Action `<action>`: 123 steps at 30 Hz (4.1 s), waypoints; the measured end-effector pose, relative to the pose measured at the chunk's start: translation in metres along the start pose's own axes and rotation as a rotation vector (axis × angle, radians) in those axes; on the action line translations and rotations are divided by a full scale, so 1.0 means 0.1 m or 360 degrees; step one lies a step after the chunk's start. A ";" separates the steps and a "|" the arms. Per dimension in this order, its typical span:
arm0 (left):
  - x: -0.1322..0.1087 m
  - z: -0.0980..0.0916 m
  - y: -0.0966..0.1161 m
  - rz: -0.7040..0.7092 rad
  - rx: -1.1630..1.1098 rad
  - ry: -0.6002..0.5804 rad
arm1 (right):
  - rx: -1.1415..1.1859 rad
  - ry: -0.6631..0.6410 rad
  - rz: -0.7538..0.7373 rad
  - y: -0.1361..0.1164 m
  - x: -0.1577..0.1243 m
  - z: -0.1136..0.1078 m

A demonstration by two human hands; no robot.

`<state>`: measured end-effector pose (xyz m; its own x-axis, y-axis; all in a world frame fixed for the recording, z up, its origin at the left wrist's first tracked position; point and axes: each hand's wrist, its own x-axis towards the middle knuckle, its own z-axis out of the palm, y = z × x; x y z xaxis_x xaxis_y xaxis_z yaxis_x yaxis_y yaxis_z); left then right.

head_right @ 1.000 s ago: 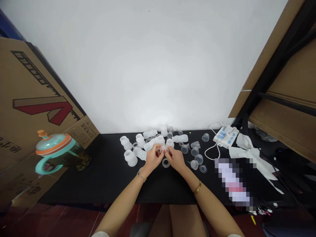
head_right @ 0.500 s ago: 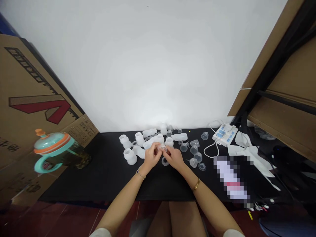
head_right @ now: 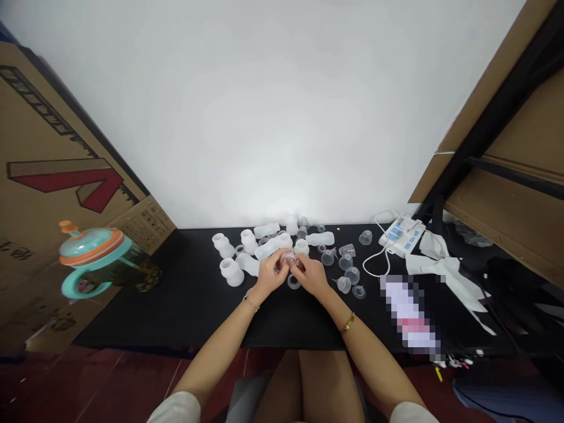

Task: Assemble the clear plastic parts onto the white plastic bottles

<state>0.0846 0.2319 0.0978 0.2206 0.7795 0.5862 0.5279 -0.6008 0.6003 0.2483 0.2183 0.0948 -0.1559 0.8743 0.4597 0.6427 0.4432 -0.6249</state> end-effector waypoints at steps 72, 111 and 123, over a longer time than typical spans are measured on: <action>0.03 0.04 -0.01 -0.0078 -0.0179 0.0050 | 0.0196 0.0034 0.0000 0.03 -0.01 0.02; 0.03 0.05 0.04 -0.0214 -0.0106 -0.0035 | -0.0157 0.0060 -0.0062 0.04 0.00 0.02; 0.02 0.05 0.03 -0.0234 -0.0029 -0.0042 | -0.0178 0.0087 -0.0078 0.01 0.00 0.03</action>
<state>0.0906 0.2326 0.0974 0.1638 0.8636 0.4769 0.5413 -0.4828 0.6884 0.2471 0.2192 0.0922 -0.1501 0.8389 0.5232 0.7153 0.4575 -0.5282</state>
